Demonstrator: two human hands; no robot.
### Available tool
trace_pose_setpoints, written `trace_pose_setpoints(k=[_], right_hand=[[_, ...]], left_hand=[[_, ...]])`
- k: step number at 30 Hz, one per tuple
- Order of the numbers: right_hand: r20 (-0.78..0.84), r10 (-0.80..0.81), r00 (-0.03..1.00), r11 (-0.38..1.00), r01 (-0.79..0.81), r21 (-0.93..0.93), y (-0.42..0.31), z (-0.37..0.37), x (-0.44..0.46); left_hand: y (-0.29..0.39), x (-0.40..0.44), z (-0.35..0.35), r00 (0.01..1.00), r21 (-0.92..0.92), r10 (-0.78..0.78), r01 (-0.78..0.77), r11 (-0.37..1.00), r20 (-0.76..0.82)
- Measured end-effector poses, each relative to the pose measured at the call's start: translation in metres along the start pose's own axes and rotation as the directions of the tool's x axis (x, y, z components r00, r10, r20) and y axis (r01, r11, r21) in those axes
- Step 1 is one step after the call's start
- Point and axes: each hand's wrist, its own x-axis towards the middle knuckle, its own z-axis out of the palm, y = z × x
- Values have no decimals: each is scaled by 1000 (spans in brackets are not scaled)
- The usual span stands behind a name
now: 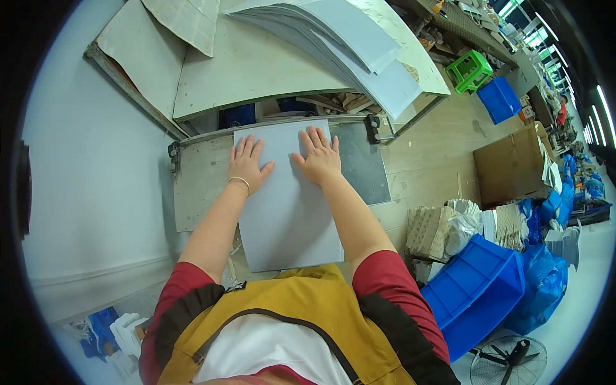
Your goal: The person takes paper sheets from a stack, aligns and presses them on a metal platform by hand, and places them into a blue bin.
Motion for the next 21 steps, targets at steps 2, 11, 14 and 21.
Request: trace_pose_setpoints(k=[2, 11, 14, 21], right_hand=[[3, 2, 1000, 1000, -2, -4, 1, 0, 0], [13, 7, 1000, 1000, -7, -21, -1, -4, 3], [15, 13, 1000, 1000, -12, -22, 1, 0, 1], [-21, 1, 1000, 1000, -2, -22, 1, 1, 0]], left_hand=[[2, 0, -2, 1000, -5, 2, -2, 1000, -15], [2, 3, -2, 1000, 14, -6, 6, 1000, -2], [1, -2, 1, 998, -20, 19, -20, 1000, -61], [2, -4, 3, 988, -72, -16, 5, 997, -153]])
